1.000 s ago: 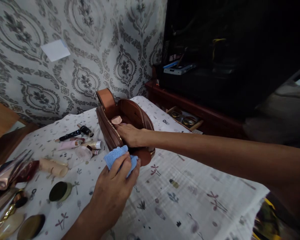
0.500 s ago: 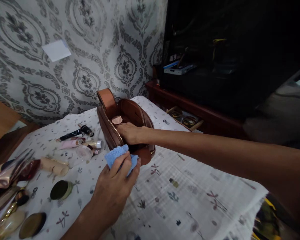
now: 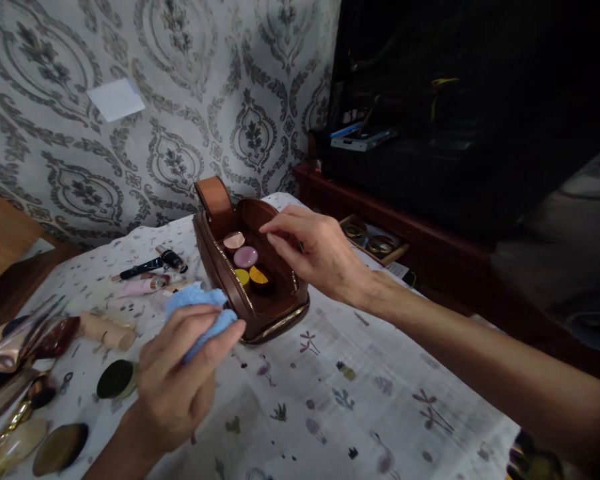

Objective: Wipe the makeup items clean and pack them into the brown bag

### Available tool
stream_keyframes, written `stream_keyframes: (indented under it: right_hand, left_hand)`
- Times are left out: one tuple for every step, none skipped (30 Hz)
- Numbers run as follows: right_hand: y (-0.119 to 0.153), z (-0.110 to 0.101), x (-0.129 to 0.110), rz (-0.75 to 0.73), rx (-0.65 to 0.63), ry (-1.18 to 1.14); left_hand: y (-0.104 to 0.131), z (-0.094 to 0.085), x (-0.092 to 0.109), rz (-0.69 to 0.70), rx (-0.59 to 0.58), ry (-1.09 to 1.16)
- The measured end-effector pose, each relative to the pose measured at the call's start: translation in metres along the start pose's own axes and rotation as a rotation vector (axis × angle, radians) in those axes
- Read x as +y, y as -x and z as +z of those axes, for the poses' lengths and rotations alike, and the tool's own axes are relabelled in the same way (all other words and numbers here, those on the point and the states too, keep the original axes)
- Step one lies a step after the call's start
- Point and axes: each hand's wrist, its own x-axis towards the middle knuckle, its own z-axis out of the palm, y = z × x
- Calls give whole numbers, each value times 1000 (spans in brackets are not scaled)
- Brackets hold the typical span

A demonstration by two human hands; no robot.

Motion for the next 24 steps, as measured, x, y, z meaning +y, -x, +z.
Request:
stream_keyframes:
  right_hand:
    - [3, -3, 1, 23, -1, 0]
    - [4, -4, 1, 32, -27, -2]
    - [5, -4, 1, 23, -75, -7]
    - [4, -3, 1, 5, -139, -9]
    - [2, 0, -1, -18, -217, -4]
    - [-1, 4, -2, -38, -302, 13]
    - [-4, 9, -3, -54, -387, 48]
    - [-8, 14, -5, -62, -466, 97]
    - [-11, 20, -6, -64, -542, 156]
    - [-15, 25, -8, -61, -614, 212]
    - [-19, 29, -9, -54, -678, 258]
    - [-22, 33, -11, -42, -729, 291]
    - [-25, 36, -12, -22, -766, 311]
    - [-27, 38, -13, 5, -792, 317]
    - [-29, 40, -15, 37, -810, 317]
    - [-30, 41, -15, 76, -824, 315]
    - [-31, 41, -16, 115, -839, 314]
    - [-31, 42, -16, 148, -849, 312]
    - [-31, 43, -15, 168, -853, 309]
    - [-30, 44, -14, 177, -849, 306]
    - [-29, 46, -12, 174, -838, 302]
    - [-28, 48, -9, 164, -823, 296]
    - [-27, 51, -6, 153, -807, 290]
    - [-26, 54, -3, 144, -792, 285]
  left_hand:
    - [0, -3, -2, -31, 21, -18]
    - [-1, -4, -5, -59, 36, -37]
    - [0, -5, -6, -78, 50, -53]
    - [0, -4, -8, -90, 60, -65]
    - [0, -3, -8, -95, 63, -77]
    - [1, -1, -9, -94, 63, -90]
    - [1, 1, -9, -90, 56, -103]
    - [2, 4, -9, -82, 50, -117]
    - [2, 5, -9, -73, 38, -132]
    - [3, 7, -9, -64, 22, -146]
    - [3, 8, -10, -54, 5, -157]
    - [3, 9, -10, -48, -9, -164]
    - [4, 10, -11, -47, -20, -168]
    - [4, 10, -11, -49, -28, -171]
    - [5, 10, -12, -51, -33, -173]
    - [5, 10, -13, -53, -33, -174]
    - [6, 9, -13, -56, -34, -175]
    - [6, 9, -14, -59, -32, -177]
    - [6, 9, -14, -60, -31, -178]
    - [7, 9, -14, -62, -29, -179]
    - [7, 9, -14, -64, -27, -182]
    - [7, 9, -14, -66, -23, -184]
    - [8, 9, -15, -67, -22, -186]
    - [8, 9, -15, -68, -21, -189]
